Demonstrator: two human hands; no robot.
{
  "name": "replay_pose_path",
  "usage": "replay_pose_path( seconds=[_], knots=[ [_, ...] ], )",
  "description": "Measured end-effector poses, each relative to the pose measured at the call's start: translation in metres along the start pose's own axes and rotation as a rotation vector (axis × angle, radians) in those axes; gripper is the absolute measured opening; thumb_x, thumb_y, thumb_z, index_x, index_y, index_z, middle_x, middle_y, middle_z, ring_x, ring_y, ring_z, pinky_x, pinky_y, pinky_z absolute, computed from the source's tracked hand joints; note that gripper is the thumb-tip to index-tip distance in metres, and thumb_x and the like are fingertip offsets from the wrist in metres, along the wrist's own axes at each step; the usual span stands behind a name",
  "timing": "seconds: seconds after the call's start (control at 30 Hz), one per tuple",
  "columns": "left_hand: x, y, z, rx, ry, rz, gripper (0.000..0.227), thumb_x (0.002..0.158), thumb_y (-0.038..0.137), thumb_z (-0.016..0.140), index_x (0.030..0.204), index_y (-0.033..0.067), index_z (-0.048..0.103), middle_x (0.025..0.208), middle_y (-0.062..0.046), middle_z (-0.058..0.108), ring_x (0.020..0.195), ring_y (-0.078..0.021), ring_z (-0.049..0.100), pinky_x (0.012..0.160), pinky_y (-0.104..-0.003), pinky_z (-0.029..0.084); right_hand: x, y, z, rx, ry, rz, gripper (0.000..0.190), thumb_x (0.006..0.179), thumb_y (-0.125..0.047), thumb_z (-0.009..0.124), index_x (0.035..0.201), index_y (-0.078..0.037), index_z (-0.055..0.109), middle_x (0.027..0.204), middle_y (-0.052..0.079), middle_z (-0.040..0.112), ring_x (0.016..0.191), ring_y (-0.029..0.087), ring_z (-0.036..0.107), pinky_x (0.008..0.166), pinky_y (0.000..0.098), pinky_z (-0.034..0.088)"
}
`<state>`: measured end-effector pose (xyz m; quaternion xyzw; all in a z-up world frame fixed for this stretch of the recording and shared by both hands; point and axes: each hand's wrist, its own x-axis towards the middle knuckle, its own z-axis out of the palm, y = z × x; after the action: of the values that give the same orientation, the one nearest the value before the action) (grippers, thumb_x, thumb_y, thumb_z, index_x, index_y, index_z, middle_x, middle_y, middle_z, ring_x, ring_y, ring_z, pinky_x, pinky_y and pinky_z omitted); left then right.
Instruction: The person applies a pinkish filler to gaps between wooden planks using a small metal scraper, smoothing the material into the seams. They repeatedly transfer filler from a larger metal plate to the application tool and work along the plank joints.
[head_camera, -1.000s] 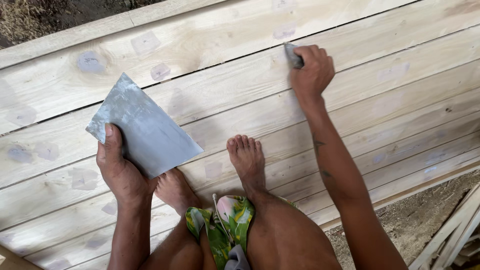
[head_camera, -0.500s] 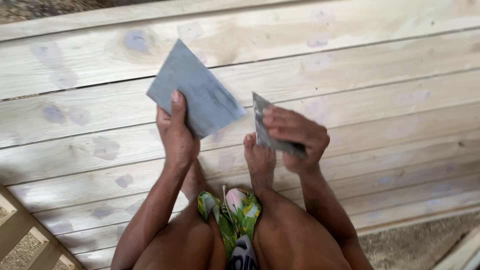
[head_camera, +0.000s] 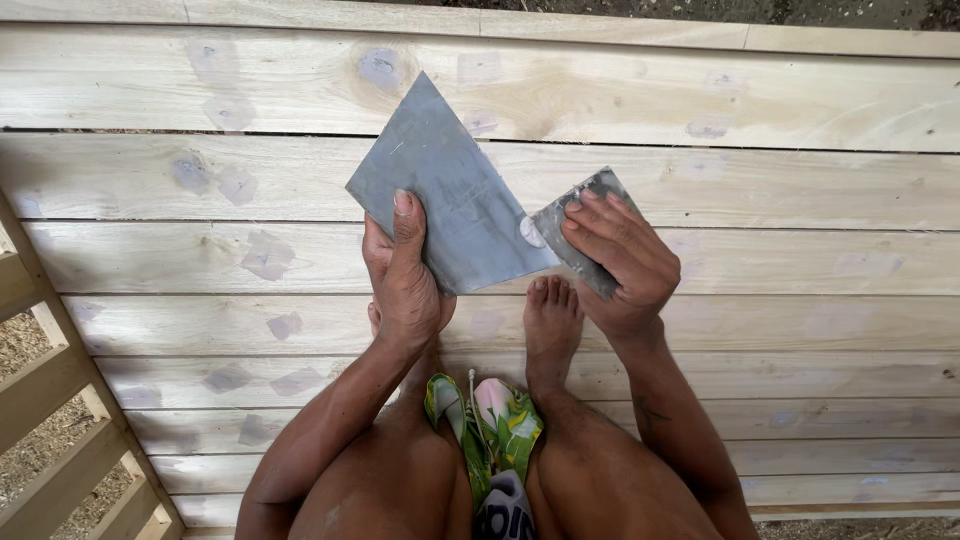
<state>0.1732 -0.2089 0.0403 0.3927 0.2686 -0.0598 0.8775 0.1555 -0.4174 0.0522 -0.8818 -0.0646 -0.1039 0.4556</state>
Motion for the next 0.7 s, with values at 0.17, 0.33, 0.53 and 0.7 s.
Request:
replay_pose_path(
  seconds=[0.17,0.33,0.53,0.7],
  knots=[
    [-0.001,0.009,0.003,0.447,-0.006,0.266,0.048,0.111,0.037,0.060,0.136,-0.0036,0.049,0.124,-0.013,0.062,0.114,-0.0159,0.060,0.102,-0.031,0.052,0.010,-0.010,-0.020,-0.092,-0.002,-0.061,0.022,0.087,0.011,0.073,0.103,-0.003,0.074,0.111,0.011,0.076,0.117,0.027,0.073,0.111,0.0445,0.057],
    [-0.002,0.004,0.006,0.628,-0.015,0.397,0.045,0.114,0.036,0.060,0.133,-0.0035,0.053,0.117,-0.010,0.063,0.108,-0.0135,0.060,0.098,-0.029,0.052,0.031,-0.019,-0.026,-0.164,0.025,-0.056,0.013,0.095,0.001,0.074,0.105,-0.007,0.075,0.114,0.007,0.077,0.118,0.025,0.075,0.098,0.0352,0.060],
    [-0.003,-0.006,0.000,0.568,-0.045,0.271,0.042,0.115,0.033,0.063,0.132,-0.0049,0.055,0.117,-0.012,0.066,0.106,-0.0146,0.063,0.096,-0.028,0.054,0.007,-0.028,0.000,-0.319,-0.106,-0.230,0.010,0.100,-0.018,0.072,0.103,-0.014,0.081,0.113,0.002,0.077,0.113,0.019,0.072,0.099,0.0365,0.058],
    [0.011,0.002,-0.008,0.368,0.031,0.117,0.049,0.110,0.035,0.066,0.135,-0.0024,0.047,0.122,-0.014,0.062,0.109,-0.0184,0.064,0.097,-0.034,0.058,-0.050,0.021,-0.009,-0.093,-0.333,0.077,0.008,0.090,-0.009,0.078,0.096,-0.014,0.081,0.097,0.001,0.080,0.083,0.014,0.076,0.069,0.0300,0.060]
  ],
)
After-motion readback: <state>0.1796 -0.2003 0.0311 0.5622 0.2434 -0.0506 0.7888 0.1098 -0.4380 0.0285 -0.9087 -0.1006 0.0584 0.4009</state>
